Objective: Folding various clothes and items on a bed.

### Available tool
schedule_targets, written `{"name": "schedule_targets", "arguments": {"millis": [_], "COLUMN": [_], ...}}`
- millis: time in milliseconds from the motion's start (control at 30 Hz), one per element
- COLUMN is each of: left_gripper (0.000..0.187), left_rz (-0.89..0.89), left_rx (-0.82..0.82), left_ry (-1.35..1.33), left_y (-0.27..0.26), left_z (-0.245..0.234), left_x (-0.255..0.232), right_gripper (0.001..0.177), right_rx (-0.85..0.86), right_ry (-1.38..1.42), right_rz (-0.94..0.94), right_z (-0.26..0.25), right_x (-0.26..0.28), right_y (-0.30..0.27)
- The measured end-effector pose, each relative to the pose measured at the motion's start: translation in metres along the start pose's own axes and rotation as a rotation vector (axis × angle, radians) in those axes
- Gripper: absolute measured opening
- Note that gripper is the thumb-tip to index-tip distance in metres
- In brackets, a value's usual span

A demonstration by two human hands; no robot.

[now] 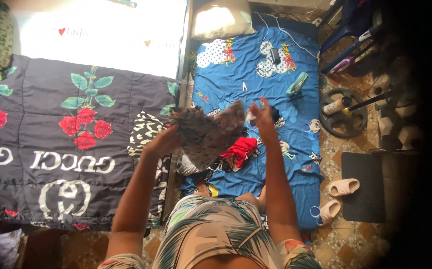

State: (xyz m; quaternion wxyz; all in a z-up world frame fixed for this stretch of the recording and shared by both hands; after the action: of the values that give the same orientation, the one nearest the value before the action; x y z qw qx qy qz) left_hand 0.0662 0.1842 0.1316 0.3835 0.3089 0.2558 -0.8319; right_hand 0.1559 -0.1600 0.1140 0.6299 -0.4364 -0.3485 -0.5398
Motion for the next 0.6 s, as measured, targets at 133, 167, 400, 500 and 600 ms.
{"name": "schedule_targets", "arguments": {"millis": [133, 167, 400, 500, 600], "left_gripper": [0.062, 0.061, 0.057, 0.04, 0.039], "left_rz": [0.014, 0.019, -0.122, -0.066, 0.382], "left_rx": [0.101, 0.185, 0.106, -0.208, -0.097], "left_ry": [-0.235, -0.281, -0.08, 0.593, 0.961], "left_y": [0.025, 0.027, 0.057, 0.061, 0.029], "left_z": [0.059, 0.082, 0.052, 0.04, 0.146], "left_x": [-0.006, -0.012, 0.023, 0.024, -0.057], "right_gripper": [0.093, 0.095, 0.063, 0.052, 0.042], "right_rx": [0.369, 0.521, 0.559, 0.423, 0.355], "right_ry": [-0.241, -0.238, -0.296, -0.541, -0.726], "right_rz": [0.093, 0.058, 0.212, 0.007, -0.082], "right_z": [0.033, 0.051, 0.082, 0.098, 0.101], "right_x": [-0.029, -0.022, -0.022, 0.009, 0.014], "right_y": [-0.034, -0.047, -0.068, -0.061, -0.057]}}
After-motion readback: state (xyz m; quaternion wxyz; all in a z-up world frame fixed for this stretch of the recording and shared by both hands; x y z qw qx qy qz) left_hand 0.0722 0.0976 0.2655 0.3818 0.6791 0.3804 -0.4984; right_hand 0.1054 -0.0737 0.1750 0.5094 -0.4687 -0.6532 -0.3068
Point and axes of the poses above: each hand's wrist, its own y-axis towards the middle knuckle, its own z-axis out of the palm, x = y × z, the point moved 5 cm from there along y, towards the middle knuckle, and after that the axes turned 2 degrees about -z, right-handed, at the moved point
